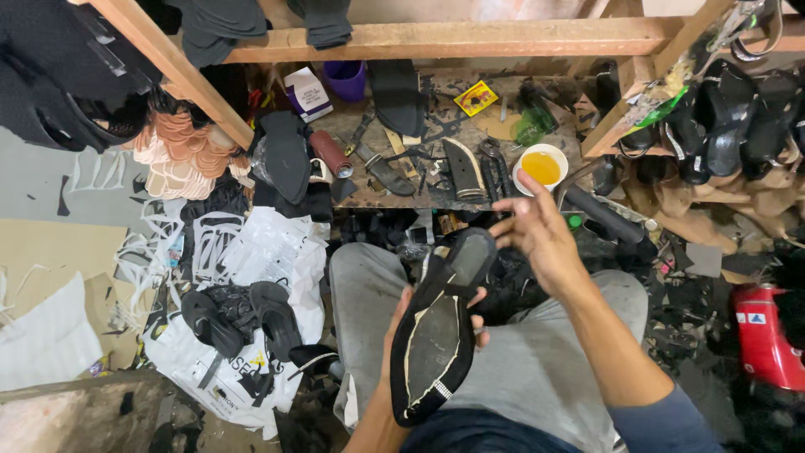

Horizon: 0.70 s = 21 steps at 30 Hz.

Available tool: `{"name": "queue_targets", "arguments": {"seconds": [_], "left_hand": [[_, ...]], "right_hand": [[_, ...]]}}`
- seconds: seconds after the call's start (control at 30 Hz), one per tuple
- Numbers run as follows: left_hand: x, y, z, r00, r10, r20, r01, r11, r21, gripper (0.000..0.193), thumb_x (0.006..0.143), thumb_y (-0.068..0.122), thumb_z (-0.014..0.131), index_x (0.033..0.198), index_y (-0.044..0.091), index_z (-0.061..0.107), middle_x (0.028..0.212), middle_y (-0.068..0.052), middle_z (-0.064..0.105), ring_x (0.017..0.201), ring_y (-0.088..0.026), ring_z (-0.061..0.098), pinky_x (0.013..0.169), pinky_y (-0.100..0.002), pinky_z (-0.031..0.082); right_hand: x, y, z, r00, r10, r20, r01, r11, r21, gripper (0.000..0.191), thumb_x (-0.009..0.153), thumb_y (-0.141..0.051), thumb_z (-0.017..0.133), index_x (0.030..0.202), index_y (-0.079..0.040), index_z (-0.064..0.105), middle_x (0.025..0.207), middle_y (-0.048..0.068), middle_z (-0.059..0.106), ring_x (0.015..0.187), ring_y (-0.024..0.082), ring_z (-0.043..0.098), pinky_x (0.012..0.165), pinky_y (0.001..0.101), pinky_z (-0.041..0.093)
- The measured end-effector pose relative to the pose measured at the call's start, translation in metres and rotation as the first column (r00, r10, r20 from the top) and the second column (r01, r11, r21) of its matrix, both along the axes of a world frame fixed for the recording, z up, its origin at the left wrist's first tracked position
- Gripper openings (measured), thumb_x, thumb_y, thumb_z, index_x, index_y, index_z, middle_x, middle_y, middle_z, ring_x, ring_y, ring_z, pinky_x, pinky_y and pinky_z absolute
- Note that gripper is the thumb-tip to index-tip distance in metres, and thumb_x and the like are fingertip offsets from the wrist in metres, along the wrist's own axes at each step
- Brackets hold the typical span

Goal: The person sits in a cluttered workshop and repeatedly wipes the soles and sides of black high-heeled shoes with their fingers. They handle several shoes one at a time, turning them over to rub different areas, then place them on a nearby wooden shelf.

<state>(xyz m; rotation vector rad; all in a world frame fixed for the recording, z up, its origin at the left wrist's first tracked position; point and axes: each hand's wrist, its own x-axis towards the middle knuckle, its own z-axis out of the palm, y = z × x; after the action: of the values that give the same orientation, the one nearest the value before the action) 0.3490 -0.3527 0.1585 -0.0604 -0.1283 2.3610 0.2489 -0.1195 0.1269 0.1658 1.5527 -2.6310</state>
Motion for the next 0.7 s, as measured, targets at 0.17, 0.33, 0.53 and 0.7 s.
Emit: {"name": "queue_targets", "arguments": {"seconds": [0.17,0.33,0.53,0.7], "left_hand": [[0.018,-0.017,0.001,0.973,0.231,-0.003,-0.213,0.892,-0.398,0.071,0.100,0.047,0.041,0.151,-0.002,0.043,0.142,-0.018,0.061,0.112,-0.034,0.069,0.090,-0.054,0.063],[0.019,-0.022,0.001,0.987,0.152,-0.057,-0.162,0.933,-0.321,0.067,0.104,0.055,0.041,0.141,0.000,0.052,0.127,-0.029,0.065,0.107,-0.045,0.071,0.085,-0.044,0.063],[0.015,-0.026,0.003,0.980,0.201,-0.005,-0.180,0.869,-0.460,0.072,0.099,0.060,0.044,0.136,-0.001,0.057,0.123,-0.026,0.069,0.106,-0.043,0.071,0.083,-0.041,0.064],[0.006,-0.013,0.011,0.974,0.195,-0.117,-0.228,0.836,-0.500,0.069,0.103,0.059,0.045,0.138,0.000,0.056,0.125,-0.022,0.068,0.108,-0.038,0.071,0.085,-0.041,0.062]], "right_hand": [[-0.059,0.057,-0.046,0.934,0.015,-0.357,0.355,0.061,0.933,0.045,0.093,-0.023,0.070,0.135,-0.008,0.064,0.113,0.019,0.059,0.113,0.037,0.057,0.097,0.0450,0.048],[-0.087,0.074,-0.061,0.927,0.222,-0.301,0.360,-0.312,0.879,0.048,0.088,-0.049,0.069,0.120,-0.015,0.076,0.115,0.022,0.055,0.114,0.042,0.047,0.095,0.0496,0.040],[-0.086,0.082,-0.060,0.902,0.241,-0.357,0.427,-0.384,0.819,0.049,0.103,-0.059,0.057,0.105,-0.018,0.084,0.111,0.014,0.057,0.121,0.037,0.046,0.108,0.0547,0.031],[-0.085,0.092,-0.060,0.899,0.298,-0.321,0.425,-0.413,0.806,0.045,0.100,-0.055,0.062,0.092,-0.017,0.085,0.111,0.018,0.059,0.114,0.041,0.047,0.098,0.0555,0.030]]}}
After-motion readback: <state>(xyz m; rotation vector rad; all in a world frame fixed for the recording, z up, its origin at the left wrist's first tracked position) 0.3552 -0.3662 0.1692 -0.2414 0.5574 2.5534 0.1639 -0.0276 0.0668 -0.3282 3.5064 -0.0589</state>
